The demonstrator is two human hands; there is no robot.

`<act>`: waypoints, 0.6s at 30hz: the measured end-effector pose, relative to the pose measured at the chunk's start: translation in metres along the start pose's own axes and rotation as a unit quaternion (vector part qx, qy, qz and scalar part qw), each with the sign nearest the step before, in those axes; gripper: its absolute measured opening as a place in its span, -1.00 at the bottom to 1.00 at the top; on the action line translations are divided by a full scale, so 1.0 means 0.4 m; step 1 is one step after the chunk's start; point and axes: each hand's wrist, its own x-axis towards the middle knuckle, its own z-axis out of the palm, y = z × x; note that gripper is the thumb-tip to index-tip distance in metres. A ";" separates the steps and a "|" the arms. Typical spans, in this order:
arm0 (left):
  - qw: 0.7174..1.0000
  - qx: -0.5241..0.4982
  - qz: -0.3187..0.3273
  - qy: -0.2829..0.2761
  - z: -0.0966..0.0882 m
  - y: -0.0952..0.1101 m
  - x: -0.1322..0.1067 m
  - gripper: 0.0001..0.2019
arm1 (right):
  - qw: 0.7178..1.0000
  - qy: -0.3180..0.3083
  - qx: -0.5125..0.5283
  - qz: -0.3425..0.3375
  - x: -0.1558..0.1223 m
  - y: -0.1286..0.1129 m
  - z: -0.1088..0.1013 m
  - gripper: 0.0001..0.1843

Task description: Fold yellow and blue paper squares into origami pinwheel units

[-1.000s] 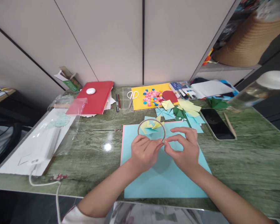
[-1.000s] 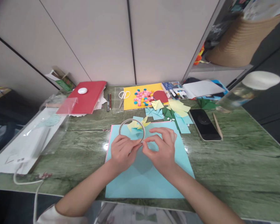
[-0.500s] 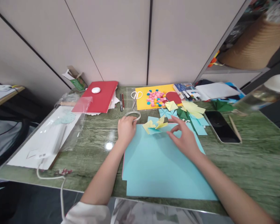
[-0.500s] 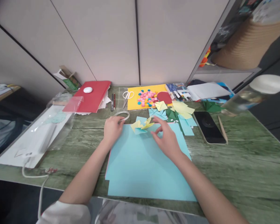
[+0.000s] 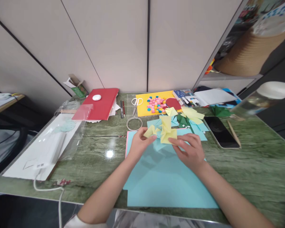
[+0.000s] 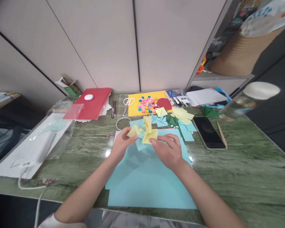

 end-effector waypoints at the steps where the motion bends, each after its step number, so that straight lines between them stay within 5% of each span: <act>1: 0.999 0.000 0.014 0.030 0.006 0.003 -0.007 -0.77 | 1.000 -0.017 0.019 -0.011 0.002 -0.005 -0.005 -0.14; 5: 0.973 0.086 0.162 0.142 0.001 -0.003 -0.021 -0.96 | 0.986 -0.017 0.162 0.030 0.006 -0.027 -0.013 -0.14; 10: 0.819 0.260 0.488 0.150 -0.023 -0.020 -0.027 -0.74 | 0.952 0.131 0.216 0.174 0.027 -0.044 -0.025 -0.20; 13: 0.753 0.321 0.560 0.127 -0.022 -0.017 -0.034 -0.75 | 0.936 0.141 0.229 0.228 0.046 -0.051 -0.036 -0.20; 18: 0.693 0.370 0.606 0.125 -0.017 -0.010 -0.044 -0.80 | 0.943 0.065 0.188 0.265 0.056 -0.070 -0.043 -0.20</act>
